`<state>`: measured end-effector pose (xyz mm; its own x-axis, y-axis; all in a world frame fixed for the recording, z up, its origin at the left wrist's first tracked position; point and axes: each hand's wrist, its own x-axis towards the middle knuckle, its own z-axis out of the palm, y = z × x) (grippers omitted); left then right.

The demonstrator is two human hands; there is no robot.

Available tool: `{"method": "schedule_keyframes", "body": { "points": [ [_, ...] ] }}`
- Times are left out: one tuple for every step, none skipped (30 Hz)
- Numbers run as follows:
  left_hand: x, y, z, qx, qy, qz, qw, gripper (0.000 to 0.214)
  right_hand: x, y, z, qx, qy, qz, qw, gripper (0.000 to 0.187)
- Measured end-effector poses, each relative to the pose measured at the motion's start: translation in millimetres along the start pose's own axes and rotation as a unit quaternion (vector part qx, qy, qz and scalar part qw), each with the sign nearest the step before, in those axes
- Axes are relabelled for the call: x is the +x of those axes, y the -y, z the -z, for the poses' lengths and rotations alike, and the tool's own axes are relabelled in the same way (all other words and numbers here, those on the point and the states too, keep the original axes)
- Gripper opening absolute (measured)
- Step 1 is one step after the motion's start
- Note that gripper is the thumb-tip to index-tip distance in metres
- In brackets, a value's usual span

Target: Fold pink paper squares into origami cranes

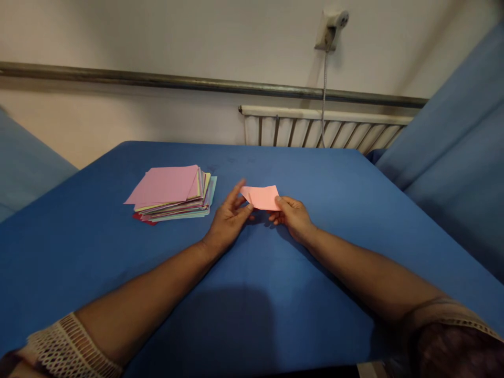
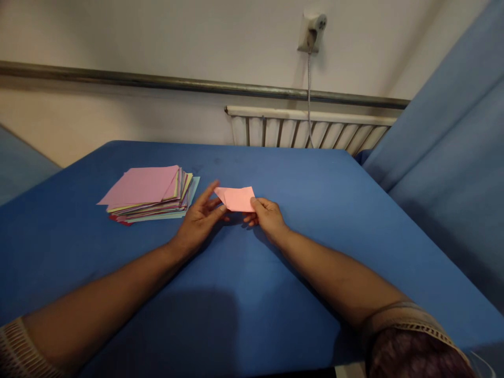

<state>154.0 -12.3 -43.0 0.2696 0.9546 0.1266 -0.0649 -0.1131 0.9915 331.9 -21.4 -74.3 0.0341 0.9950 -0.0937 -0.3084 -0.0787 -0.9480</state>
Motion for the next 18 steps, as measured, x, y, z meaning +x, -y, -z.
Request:
{"method": "schedule_keyframes", "body": {
  "points": [
    [-1.2,-0.7,-0.1,0.017,0.011,0.011,1.000,0.049,-0.1,-0.1,0.3,-0.006,0.006,0.003,1.000,0.042],
    [-2.2,-1.2,-0.1,0.035,0.018,0.021,0.999,0.039,-0.5,-0.1,0.5,-0.014,0.018,0.006,1.000,0.042],
    [-2.9,-1.1,-0.1,0.051,0.020,0.028,0.998,0.033,-1.2,-0.1,0.5,-0.023,0.033,0.008,0.999,0.042],
    [-3.2,-0.5,-0.1,0.060,0.018,0.033,0.998,0.031,-2.0,-0.1,0.4,-0.029,0.049,0.008,0.998,0.042],
    [-3.0,0.6,0.1,0.060,0.012,0.038,0.997,0.031,-2.9,0.0,0.3,-0.030,0.063,0.006,0.998,0.042],
    [-2.5,2.0,0.3,0.053,0.006,0.042,0.998,0.035,-3.7,0.2,0.3,-0.027,0.075,0.000,0.997,0.043],
    [-1.7,3.6,0.5,0.042,0.004,0.048,0.998,0.040,-4.5,0.5,0.5,-0.018,0.085,-0.007,0.996,0.043],
    [-0.9,5.1,0.8,0.028,0.003,0.054,0.998,0.045,-5.1,0.9,0.8,-0.007,0.092,-0.016,0.996,0.044],
    [0.0,6.2,1.1,0.015,0.003,0.058,0.998,0.049,-5.6,1.6,1.4,0.005,0.100,-0.023,0.995,0.045],
    [0.7,6.9,1.5,0.002,0.000,0.058,0.998,0.051,-6.0,2.3,2.0,0.016,0.109,-0.028,0.994,0.046],
    [1.3,7.0,1.9,-0.010,-0.004,0.058,0.998,0.052,-6.3,3.2,2.8,0.025,0.117,-0.029,0.992,0.047],
    [1.8,6.6,2.3,-0.021,-0.010,0.057,0.998,0.053,-6.7,4.0,3.5,0.032,0.123,-0.027,0.992,0.047],
    [2.1,5.9,2.8,-0.030,-0.017,0.058,0.998,0.053,-7.0,4.8,4.1,0.036,0.128,-0.022,0.991,0.046],
    [2.4,5.2,3.3,-0.037,-0.024,0.060,0.997,0.053,-7.4,5.5,4.7,0.038,0.134,-0.015,0.990,0.043],
    [2.6,4.5,3.7,-0.044,-0.031,0.063,0.997,0.054,-7.8,5.9,5.1,0.037,0.137,-0.008,0.990,0.039],
    [2.8,4.0,4.0,-0.049,-0.038,0.066,0.996,0.054,-8.2,6.1,5.4,0.034,0.139,0.000,0.990,0.034],
    [3.0,3.8,4.3,-0.052,-0.042,0.068,0.995,0.054,-8.6,6.2,5.5,0.029,0.140,0.007,0.990,0.031],
    [3.3,3.8,4.4,-0.055,-0.045,0.069,0.995,0.055,-8.8,6.1,5.6,0.022,0.139,0.013,0.990,0.028]
  ]
}}
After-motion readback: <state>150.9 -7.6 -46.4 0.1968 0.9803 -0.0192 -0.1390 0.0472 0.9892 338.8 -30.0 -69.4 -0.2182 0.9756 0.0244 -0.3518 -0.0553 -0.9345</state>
